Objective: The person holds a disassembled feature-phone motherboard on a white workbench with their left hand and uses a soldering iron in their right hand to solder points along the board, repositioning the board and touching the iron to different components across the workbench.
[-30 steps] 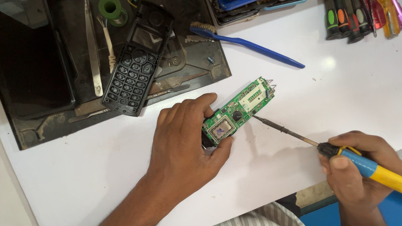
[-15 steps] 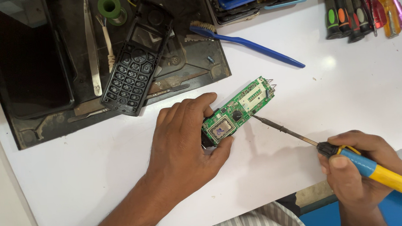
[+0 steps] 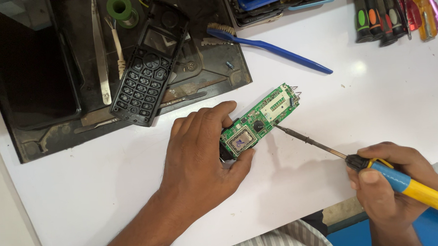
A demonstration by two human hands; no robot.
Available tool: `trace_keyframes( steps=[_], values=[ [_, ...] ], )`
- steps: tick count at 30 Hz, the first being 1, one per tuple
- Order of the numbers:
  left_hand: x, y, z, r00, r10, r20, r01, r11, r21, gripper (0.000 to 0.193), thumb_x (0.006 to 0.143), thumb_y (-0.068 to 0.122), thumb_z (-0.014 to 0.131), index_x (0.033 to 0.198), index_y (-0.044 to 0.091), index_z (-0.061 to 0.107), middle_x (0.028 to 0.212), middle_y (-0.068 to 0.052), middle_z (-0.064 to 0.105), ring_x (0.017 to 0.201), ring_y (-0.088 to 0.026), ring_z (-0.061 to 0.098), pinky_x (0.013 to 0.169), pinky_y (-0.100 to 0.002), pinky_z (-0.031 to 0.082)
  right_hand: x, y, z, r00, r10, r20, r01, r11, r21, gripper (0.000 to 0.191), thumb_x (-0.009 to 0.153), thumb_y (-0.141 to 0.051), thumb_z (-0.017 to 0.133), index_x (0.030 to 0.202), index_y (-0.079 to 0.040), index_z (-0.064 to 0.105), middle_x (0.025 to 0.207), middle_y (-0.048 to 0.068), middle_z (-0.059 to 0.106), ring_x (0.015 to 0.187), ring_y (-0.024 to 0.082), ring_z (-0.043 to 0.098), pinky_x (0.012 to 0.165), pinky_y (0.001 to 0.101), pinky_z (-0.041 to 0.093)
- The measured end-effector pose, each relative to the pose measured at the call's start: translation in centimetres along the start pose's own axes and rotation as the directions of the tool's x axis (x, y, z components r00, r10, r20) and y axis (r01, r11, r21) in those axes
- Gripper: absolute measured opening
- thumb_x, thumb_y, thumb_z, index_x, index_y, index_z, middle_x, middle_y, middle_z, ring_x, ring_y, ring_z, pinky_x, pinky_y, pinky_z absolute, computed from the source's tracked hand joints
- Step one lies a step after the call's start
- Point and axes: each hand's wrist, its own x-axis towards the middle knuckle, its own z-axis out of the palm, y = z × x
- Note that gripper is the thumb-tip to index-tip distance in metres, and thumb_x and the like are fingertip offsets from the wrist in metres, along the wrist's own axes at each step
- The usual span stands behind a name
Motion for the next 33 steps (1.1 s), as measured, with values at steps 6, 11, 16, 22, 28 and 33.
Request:
trace_keyframes(
  steps=[6,11,16,22,28,33],
  values=[
    [-0.01,0.01,-0.07,1.0,-0.002,0.006,0.002,1.0,0.003,0.071,0.077,0.02,0.085,0.135,0.0,0.049,0.103,-0.011,0.064,0.095,-0.026,0.064,0.085,-0.046,0.043,-0.27,-0.04,-0.02,1.0,0.005,-0.008,-0.005,1.0,0.019,0.036,0.099,-0.026,0.069,0.111,0.007,0.06,0.067,0.012,0.063,0.051,0.011,0.061,0.051,0.0209,0.05],
    [-0.07,0.08,-0.06,1.0,-0.008,0.006,0.008,1.0,0.003,0.071,0.077,0.02,0.085,0.135,0.0,0.05,0.103,-0.011,0.064,0.096,-0.026,0.064,0.086,-0.046,0.043,-0.21,-0.16,-0.1,1.0,0.008,-0.001,-0.008,1.0,-0.011,0.036,0.098,-0.026,0.069,0.11,0.007,0.06,0.067,0.012,0.063,0.051,0.011,0.061,0.051,0.0212,0.05],
    [-0.09,0.06,-0.08,1.0,-0.003,0.002,0.003,1.0,0.002,0.07,0.078,0.02,0.085,0.135,0.0,0.049,0.103,-0.011,0.064,0.096,-0.027,0.064,0.086,-0.047,0.043,-0.28,-0.15,0.07,1.0,0.007,-0.003,-0.007,0.999,0.053,0.036,0.1,-0.025,0.069,0.111,0.007,0.06,0.068,0.012,0.063,0.052,0.011,0.061,0.052,0.0213,0.05],
    [-0.09,0.03,-0.07,1.0,-0.007,0.01,0.007,1.0,0.0,0.071,0.078,0.02,0.085,0.135,0.0,0.049,0.103,-0.011,0.064,0.096,-0.026,0.064,0.086,-0.047,0.043,-0.15,0.07,-0.07,1.0,0.013,-0.005,-0.013,0.999,0.031,0.035,0.097,-0.024,0.069,0.11,0.008,0.06,0.065,0.012,0.062,0.052,0.013,0.058,0.048,0.0216,0.048],
    [-0.08,-0.01,-0.03,1.0,-0.001,0.006,0.001,1.0,-0.001,0.072,0.077,0.02,0.085,0.136,0.0,0.048,0.103,-0.012,0.064,0.096,-0.027,0.064,0.086,-0.047,0.042,-0.27,0.0,0.02,1.0,0.016,-0.007,-0.016,0.999,0.036,0.035,0.098,-0.024,0.069,0.11,0.007,0.059,0.066,0.012,0.062,0.05,0.012,0.06,0.049,0.0217,0.049],
    [-0.14,-0.02,-0.14,1.0,-0.003,0.009,0.003,1.0,-0.002,0.071,0.078,0.02,0.085,0.136,0.0,0.048,0.103,-0.011,0.064,0.096,-0.027,0.064,0.086,-0.047,0.043,-0.28,0.05,0.03,1.0,0.007,-0.008,-0.006,0.999,0.04,0.035,0.099,-0.025,0.069,0.11,0.007,0.059,0.066,0.012,0.062,0.051,0.011,0.06,0.05,0.0217,0.049]
  ],
)
